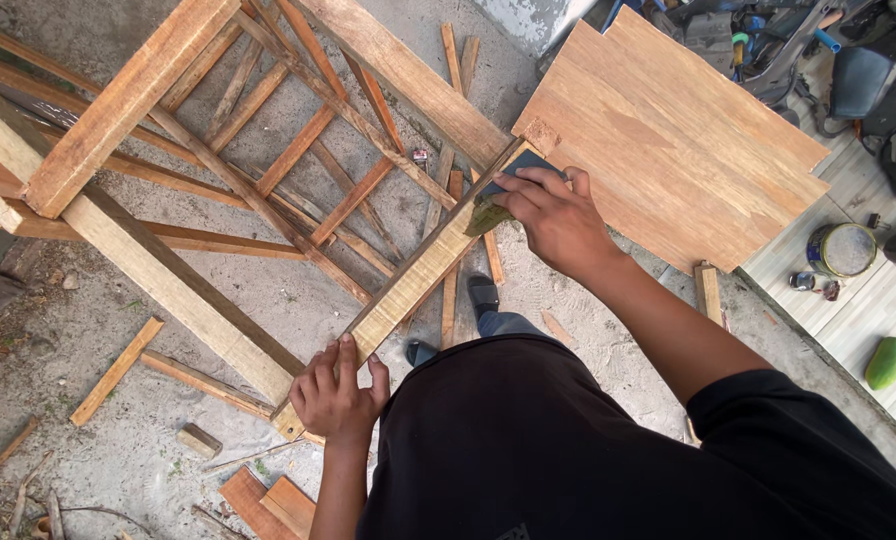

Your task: The person sands the surface of wooden frame slats by hand using a piece of sandpaper.

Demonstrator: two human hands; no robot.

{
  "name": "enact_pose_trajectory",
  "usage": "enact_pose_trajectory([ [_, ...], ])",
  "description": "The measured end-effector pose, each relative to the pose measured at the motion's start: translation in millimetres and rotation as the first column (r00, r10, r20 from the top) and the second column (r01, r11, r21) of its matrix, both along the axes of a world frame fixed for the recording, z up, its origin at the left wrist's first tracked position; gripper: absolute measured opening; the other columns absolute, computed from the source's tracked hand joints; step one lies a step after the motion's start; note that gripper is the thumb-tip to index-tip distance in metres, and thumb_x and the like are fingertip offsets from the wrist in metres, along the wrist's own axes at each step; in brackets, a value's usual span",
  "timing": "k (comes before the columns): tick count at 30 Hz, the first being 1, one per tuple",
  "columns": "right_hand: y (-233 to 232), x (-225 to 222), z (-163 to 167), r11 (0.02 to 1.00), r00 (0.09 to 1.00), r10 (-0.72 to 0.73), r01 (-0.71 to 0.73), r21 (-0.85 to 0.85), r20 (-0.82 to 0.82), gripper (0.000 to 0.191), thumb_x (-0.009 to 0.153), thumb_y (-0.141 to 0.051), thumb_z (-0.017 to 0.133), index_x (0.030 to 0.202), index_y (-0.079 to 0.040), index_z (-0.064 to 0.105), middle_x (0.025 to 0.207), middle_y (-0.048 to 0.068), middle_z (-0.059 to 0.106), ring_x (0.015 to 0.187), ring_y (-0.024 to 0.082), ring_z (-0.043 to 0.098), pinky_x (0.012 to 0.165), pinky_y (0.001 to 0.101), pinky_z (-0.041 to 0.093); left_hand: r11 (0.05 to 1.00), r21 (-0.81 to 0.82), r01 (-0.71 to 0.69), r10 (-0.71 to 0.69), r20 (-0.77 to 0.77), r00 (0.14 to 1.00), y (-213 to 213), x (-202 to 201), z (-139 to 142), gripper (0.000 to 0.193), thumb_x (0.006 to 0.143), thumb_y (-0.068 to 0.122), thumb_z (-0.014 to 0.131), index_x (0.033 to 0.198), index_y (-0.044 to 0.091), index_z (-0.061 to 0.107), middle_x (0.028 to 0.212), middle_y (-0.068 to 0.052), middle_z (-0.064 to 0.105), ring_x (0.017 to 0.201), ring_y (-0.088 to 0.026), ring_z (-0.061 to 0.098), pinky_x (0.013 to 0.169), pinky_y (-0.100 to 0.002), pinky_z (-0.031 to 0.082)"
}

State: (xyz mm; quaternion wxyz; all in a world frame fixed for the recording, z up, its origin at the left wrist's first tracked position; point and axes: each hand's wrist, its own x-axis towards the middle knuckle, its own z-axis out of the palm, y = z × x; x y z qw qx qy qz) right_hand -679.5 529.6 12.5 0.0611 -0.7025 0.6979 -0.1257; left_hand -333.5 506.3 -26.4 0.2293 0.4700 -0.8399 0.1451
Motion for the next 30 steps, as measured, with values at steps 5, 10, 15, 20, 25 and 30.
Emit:
enact_pose_trajectory([
  [5,1,17,2,0.971,0.970,0.238,-0.238,-0.010,0.043,0.046,0.084,-0.005,0.065,0.127,-0.021,0.067,0.148,-0.001,0.057,0.137,0.024,0.047,0.111,0.0587,0.030,1.000,-0.015,0.007,-0.007,-0.024,1.000,1,0,0,0.034,0.086,0.037,0.071,0.110,0.015,0.079,0.106,-0.002,0.073,0.099,-0.022,0.068,0.086,-0.039,0.048],
  [10,-2,-6,5,0.999,0.999,0.024,-0.022,0.038,-0.046,0.049,0.095,0.007,0.059,0.131,-0.025,0.067,0.155,-0.006,0.055,0.145,0.020,0.047,0.109,0.0477,0.035,1.000,-0.013,0.007,-0.007,-0.008,1.000,1,-1,-1,0.034,0.086,0.036,0.070,0.110,0.014,0.081,0.106,-0.002,0.074,0.098,-0.021,0.068,0.086,-0.038,0.048],
  [15,-5,10,2,0.985,0.985,0.173,-0.173,-0.001,0.020,0.042,0.085,0.001,0.062,0.119,-0.021,0.071,0.148,0.002,0.057,0.136,0.025,0.049,0.110,0.0599,0.028,1.000,-0.024,0.008,-0.008,-0.013,1.000,0,1,-1,0.034,0.087,0.037,0.070,0.110,0.014,0.081,0.105,-0.002,0.074,0.097,-0.020,0.068,0.085,-0.038,0.047],
  [20,-5,-7,6,0.992,0.992,0.124,-0.123,-0.007,0.029,0.047,0.089,0.010,0.058,0.120,-0.023,0.071,0.149,-0.002,0.059,0.142,0.024,0.049,0.118,0.0524,0.032,1.000,-0.017,0.004,-0.005,-0.034,0.999,3,-3,1,0.033,0.087,0.036,0.070,0.110,0.015,0.080,0.105,-0.002,0.074,0.099,-0.021,0.068,0.086,-0.038,0.048],
  [25,-7,-9,0,0.995,0.997,0.075,-0.076,-0.060,-0.017,0.039,0.090,0.004,0.063,0.120,-0.020,0.071,0.148,0.000,0.059,0.138,0.024,0.050,0.110,0.0534,0.035,1.000,-0.029,0.001,-0.002,-0.021,1.000,1,-5,2,0.033,0.086,0.035,0.070,0.109,0.014,0.081,0.105,-0.002,0.074,0.098,-0.021,0.069,0.086,-0.038,0.048],
  [30,0,5,-14,0.968,0.972,0.221,-0.207,-0.144,0.085,0.038,0.092,0.000,0.066,0.126,-0.018,0.069,0.149,0.000,0.059,0.137,0.024,0.052,0.107,0.0515,0.037,1.000,-0.027,-0.007,0.007,-0.020,1.000,3,-5,-5,0.033,0.087,0.036,0.069,0.110,0.015,0.080,0.104,-0.002,0.074,0.098,-0.022,0.070,0.087,-0.038,0.049],
])
